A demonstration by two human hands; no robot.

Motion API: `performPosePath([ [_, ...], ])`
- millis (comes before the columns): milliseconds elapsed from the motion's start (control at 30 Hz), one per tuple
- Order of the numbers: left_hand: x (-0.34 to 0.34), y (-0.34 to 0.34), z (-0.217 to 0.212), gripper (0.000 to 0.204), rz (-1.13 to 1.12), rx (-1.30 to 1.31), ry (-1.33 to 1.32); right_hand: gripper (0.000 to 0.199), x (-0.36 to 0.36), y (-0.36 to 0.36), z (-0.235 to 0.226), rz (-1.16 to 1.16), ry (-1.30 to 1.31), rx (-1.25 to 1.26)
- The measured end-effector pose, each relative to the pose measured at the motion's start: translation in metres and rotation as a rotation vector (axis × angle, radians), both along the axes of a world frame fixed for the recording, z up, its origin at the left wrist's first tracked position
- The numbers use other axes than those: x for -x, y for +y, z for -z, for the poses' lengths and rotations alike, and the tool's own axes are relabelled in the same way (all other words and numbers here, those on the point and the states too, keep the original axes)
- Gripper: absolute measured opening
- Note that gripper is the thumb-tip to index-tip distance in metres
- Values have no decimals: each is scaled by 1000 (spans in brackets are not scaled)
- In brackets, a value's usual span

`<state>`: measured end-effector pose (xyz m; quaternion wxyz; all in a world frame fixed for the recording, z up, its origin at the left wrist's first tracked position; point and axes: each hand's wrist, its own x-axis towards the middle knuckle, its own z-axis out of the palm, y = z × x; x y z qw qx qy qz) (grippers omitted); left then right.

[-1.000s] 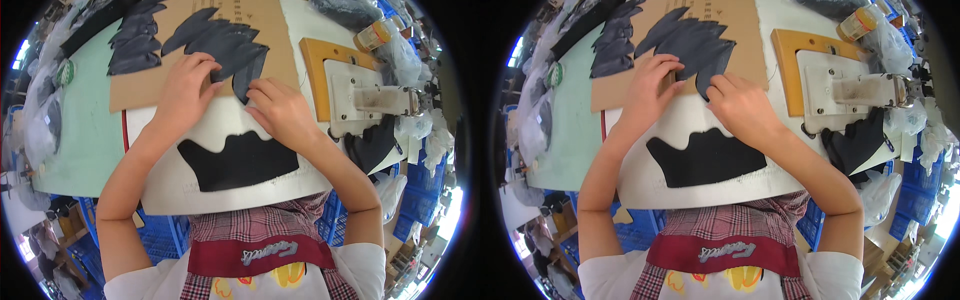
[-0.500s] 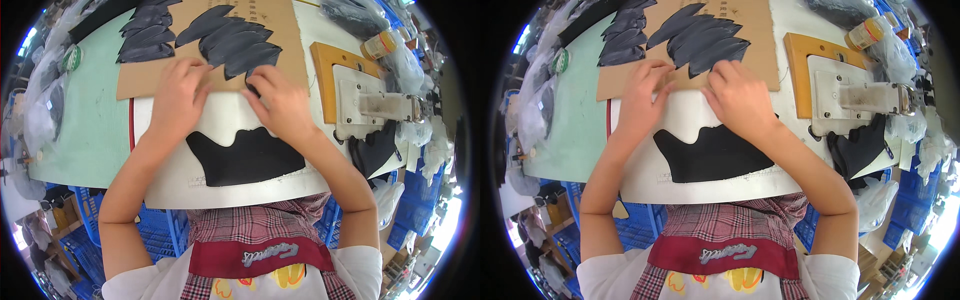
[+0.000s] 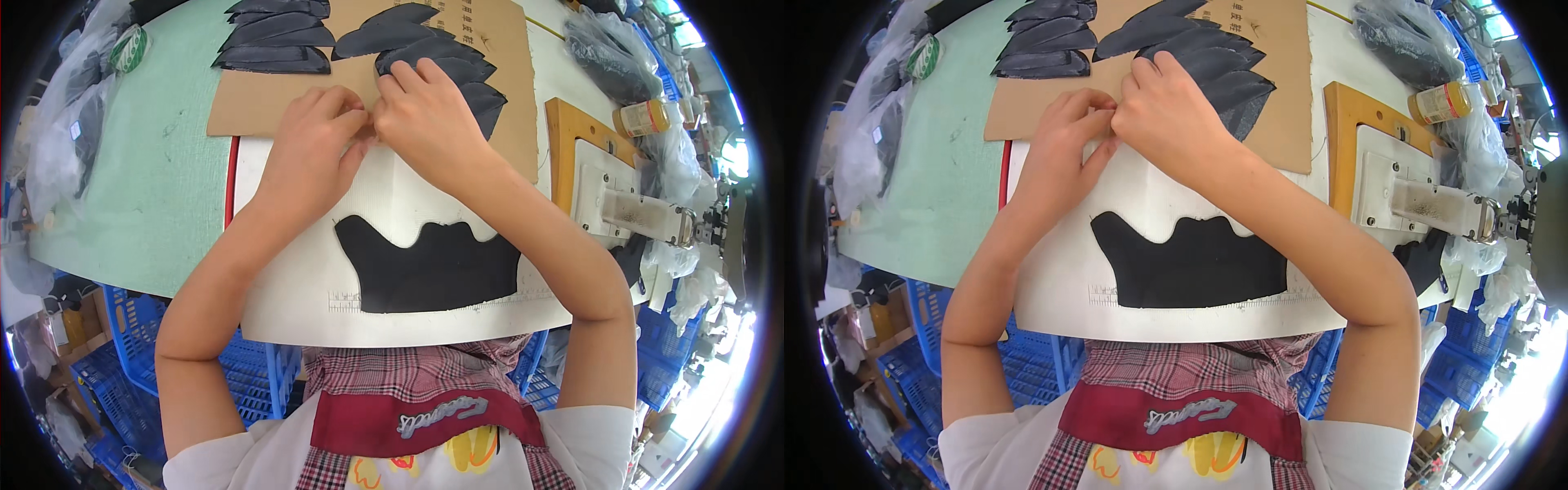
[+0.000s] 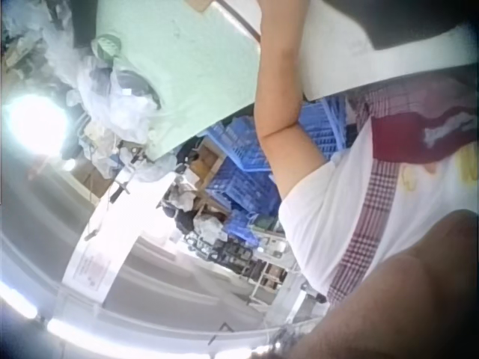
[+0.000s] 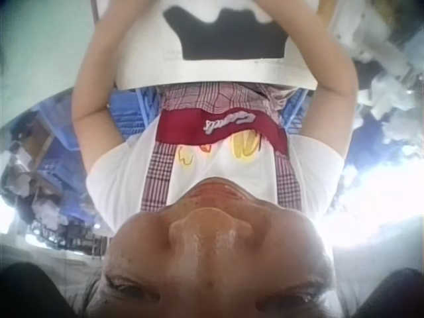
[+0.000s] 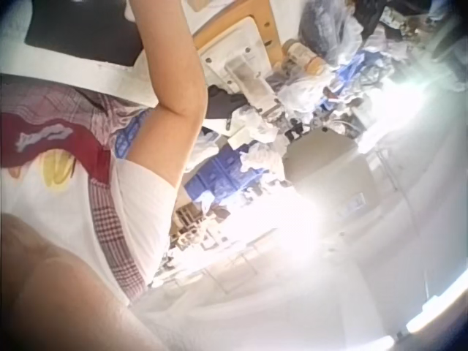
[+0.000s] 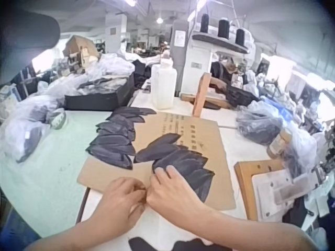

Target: The person repeatedly picks up small black fabric pieces and places them onto a larger black fabric piece on a work table. They align the pieces by hand and smooth them down, occasionally moving the assembled parts to a blue basket. The task involves repetitive manual assembly of fabric components.

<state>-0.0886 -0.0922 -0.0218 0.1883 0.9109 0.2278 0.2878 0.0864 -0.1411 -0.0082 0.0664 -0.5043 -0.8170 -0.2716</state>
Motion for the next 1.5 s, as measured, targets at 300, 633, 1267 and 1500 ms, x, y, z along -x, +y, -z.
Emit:
performPosePath([
  [300,-10,-4,0,19,-84,75,-83,19,-44,9,-15,414,1269,537],
  [633,-32,5,12,41,-76,-244,168,17,-60,17,2,361,1658,654],
  [1267,-46,-4,-2,28,142,-265,-62,17,-75,1,-5,348,1570,677],
  [1500,-37,-9,6,35,164,-195,145,20,-110,25,1,411,1589,437],
])
